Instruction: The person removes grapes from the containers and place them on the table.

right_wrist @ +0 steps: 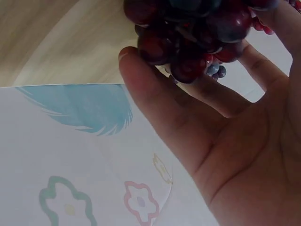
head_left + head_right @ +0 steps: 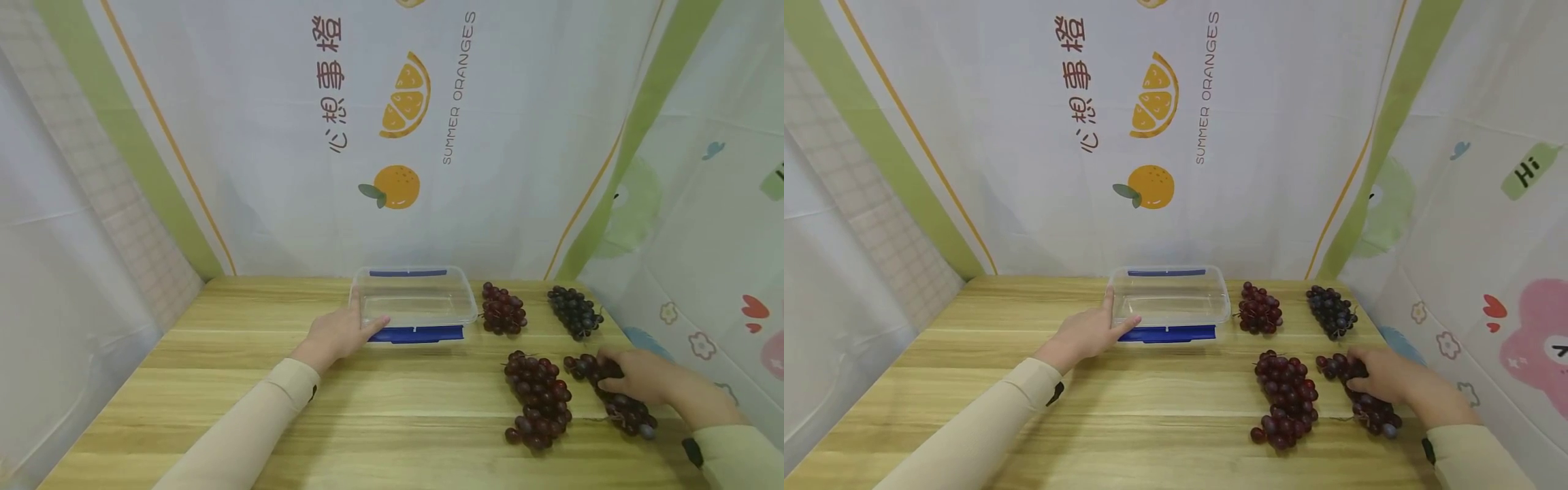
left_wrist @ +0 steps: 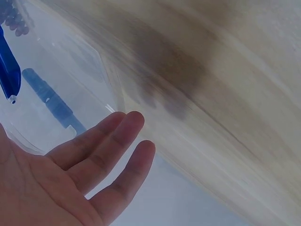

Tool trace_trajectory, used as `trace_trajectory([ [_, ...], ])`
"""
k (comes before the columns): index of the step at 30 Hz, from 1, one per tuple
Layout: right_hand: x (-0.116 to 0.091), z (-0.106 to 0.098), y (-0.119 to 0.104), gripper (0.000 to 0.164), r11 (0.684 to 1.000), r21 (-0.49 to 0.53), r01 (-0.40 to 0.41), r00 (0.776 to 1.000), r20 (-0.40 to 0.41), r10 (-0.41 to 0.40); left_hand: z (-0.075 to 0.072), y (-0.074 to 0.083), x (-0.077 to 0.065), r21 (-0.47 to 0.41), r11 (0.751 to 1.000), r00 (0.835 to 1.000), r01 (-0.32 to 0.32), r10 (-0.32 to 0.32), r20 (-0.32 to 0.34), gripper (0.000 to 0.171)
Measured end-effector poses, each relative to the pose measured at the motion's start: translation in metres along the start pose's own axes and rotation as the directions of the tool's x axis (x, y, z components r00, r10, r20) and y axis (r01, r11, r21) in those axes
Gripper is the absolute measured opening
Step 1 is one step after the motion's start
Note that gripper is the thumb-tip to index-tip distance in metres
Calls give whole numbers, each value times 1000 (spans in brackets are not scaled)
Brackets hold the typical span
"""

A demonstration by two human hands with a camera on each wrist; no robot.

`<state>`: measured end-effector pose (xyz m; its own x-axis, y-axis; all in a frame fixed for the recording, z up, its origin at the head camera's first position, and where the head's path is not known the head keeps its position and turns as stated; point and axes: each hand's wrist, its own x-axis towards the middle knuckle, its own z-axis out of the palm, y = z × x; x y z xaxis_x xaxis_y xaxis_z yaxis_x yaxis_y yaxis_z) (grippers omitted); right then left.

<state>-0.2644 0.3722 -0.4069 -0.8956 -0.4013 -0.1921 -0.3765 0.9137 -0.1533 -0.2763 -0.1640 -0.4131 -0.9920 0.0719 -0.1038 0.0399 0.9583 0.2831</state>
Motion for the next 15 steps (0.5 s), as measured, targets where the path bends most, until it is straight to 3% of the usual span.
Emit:
trace_trajectory([
  [8,-1,-8,-1,21,1000,-11,25,1000,-12,-25,1,-5,2,-3,1000,1000,-27,27,-16,109],
  [15,-3,-19,-9,24,999,-40,-1,1000,6,1,-1,-12,1,9,999,999,-38,38,-8,103],
])
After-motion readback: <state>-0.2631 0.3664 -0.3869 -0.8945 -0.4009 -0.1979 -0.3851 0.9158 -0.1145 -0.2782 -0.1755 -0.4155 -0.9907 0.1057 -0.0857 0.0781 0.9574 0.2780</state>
